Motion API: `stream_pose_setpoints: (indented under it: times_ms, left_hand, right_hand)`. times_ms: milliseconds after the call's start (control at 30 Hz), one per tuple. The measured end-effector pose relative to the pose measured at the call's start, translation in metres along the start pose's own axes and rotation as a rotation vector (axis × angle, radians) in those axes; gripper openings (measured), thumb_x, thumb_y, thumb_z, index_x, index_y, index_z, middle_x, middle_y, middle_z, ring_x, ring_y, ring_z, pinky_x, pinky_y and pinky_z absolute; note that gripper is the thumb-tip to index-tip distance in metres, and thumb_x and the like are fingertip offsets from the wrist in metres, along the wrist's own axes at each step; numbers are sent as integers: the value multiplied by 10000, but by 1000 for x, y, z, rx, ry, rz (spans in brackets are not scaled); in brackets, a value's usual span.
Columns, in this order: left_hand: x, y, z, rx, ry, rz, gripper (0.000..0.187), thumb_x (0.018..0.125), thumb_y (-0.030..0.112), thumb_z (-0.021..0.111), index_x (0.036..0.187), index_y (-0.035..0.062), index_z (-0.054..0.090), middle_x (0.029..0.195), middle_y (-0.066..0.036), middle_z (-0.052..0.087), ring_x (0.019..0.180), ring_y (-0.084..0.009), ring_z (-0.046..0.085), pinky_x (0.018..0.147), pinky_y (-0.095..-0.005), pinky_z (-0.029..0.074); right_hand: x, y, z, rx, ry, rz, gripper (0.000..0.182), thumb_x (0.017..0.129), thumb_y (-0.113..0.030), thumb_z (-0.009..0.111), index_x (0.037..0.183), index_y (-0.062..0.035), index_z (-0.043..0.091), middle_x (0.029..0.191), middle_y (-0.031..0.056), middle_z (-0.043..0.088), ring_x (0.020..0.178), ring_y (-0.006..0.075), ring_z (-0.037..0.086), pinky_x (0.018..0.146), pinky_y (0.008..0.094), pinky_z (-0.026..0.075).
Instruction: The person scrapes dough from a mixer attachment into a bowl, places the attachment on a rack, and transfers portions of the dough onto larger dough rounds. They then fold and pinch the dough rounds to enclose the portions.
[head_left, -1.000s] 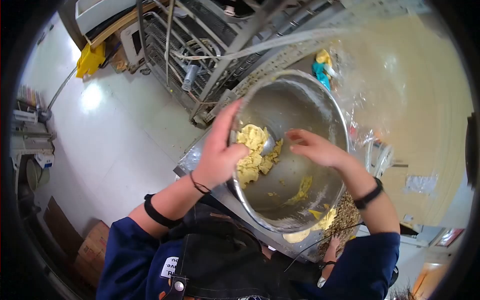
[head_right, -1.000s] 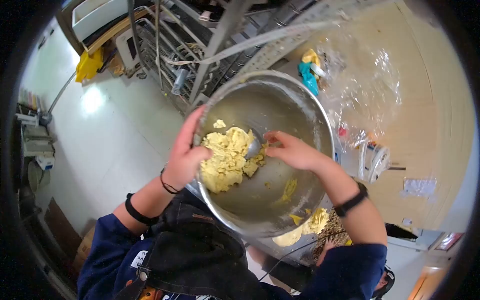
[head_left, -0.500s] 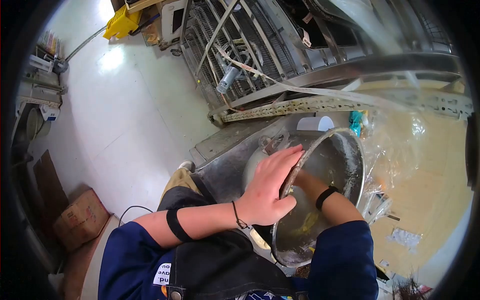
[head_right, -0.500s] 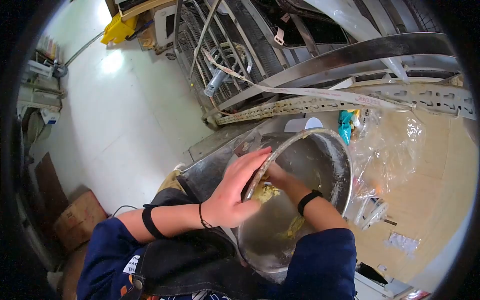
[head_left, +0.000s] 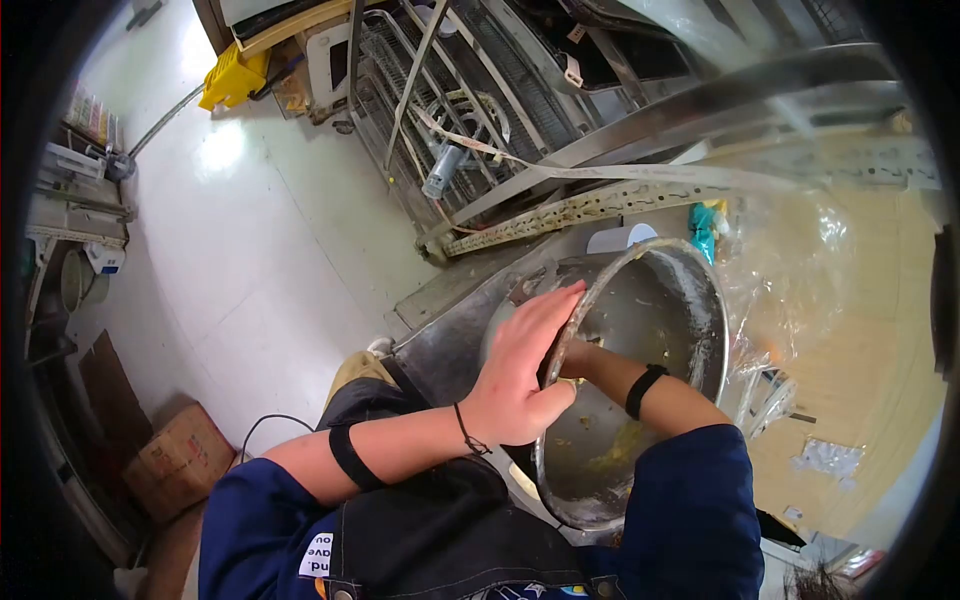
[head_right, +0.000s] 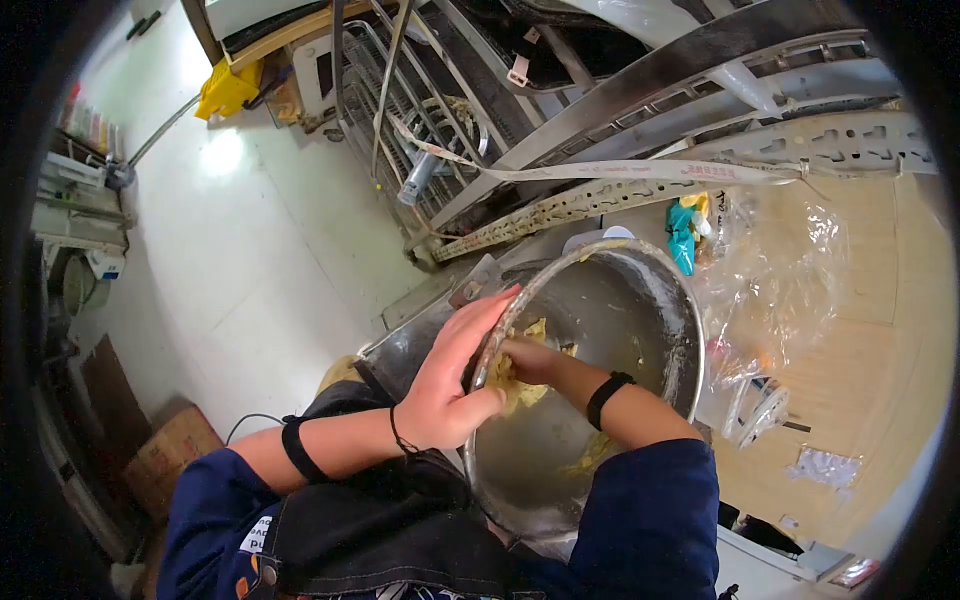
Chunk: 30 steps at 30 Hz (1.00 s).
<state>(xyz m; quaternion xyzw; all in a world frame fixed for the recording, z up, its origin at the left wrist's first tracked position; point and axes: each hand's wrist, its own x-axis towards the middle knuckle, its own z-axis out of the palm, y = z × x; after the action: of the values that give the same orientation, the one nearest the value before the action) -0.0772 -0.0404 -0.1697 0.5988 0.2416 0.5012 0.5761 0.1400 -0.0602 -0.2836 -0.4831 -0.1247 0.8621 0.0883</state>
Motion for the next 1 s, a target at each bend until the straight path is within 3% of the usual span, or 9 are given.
stream_pose_setpoints:
  times_ms: [100,167,367,467,500,633,800,1000]
  left_hand:
    - [-2,0,-1,3,-6,-2,751,639,25,529,1359,3,315,1408,-150,338,1290,-315,321,1068,-399,220]
    - [-4,-1,-1,19,-11,-1,746,644,16,523,1360,4,313,1401,-151,343,1288,-308,328,1066,-385,226]
    - [-2,-4,-2,-2,-48,-52,734,660,-2,510,1365,1,305,1365,-146,376,1272,-257,358,1051,-320,250]
    - [0,-4,-4,1,-45,-103,746,653,-19,513,1369,-1,302,1336,-134,409,1258,-231,369,1048,-306,250]
    - [-2,-10,-3,-3,-18,-97,711,664,29,547,1343,10,336,1320,-175,412,1228,-317,387,1044,-366,270]
    - [0,-4,-9,-39,-87,-148,705,673,9,531,1348,6,332,1318,-171,410,1228,-269,394,1036,-338,282]
    - [1,0,-12,-50,-97,-220,704,664,-25,487,1348,-16,323,1321,-147,405,1232,-232,383,1023,-323,297]
    - [3,-2,-14,-107,-62,-212,696,675,-18,450,1354,-49,298,1335,-152,399,1226,-230,394,1027,-324,295]
  right_hand:
    - [-13,-7,18,-29,-16,7,346,874,-251,552,1184,-101,520,1112,40,573,1004,174,573,874,335,459]
    - [-29,-18,33,-222,56,23,384,855,-241,577,1205,-98,511,1129,38,573,1015,171,566,886,340,448]
    - [-104,-23,21,-143,123,-44,612,759,-232,727,1268,-36,451,1190,97,559,1073,193,544,920,345,432]
    - [-175,-43,56,-144,171,-277,701,694,-264,782,1265,-24,455,1179,97,571,1073,201,551,917,341,446]
    - [-197,-47,65,-146,211,-332,733,669,-276,800,1264,-21,456,1174,96,575,1069,205,556,912,339,453]
    - [-276,-36,105,-259,491,-681,817,600,-369,828,1222,25,474,1126,141,597,963,229,618,827,342,511]
    - [-365,44,121,-127,802,-992,881,618,-427,806,1262,33,419,1168,167,561,1006,275,596,839,391,505]
    - [-419,190,119,19,1122,-1063,841,675,-399,776,1293,11,379,1194,145,540,1053,269,567,850,399,495]
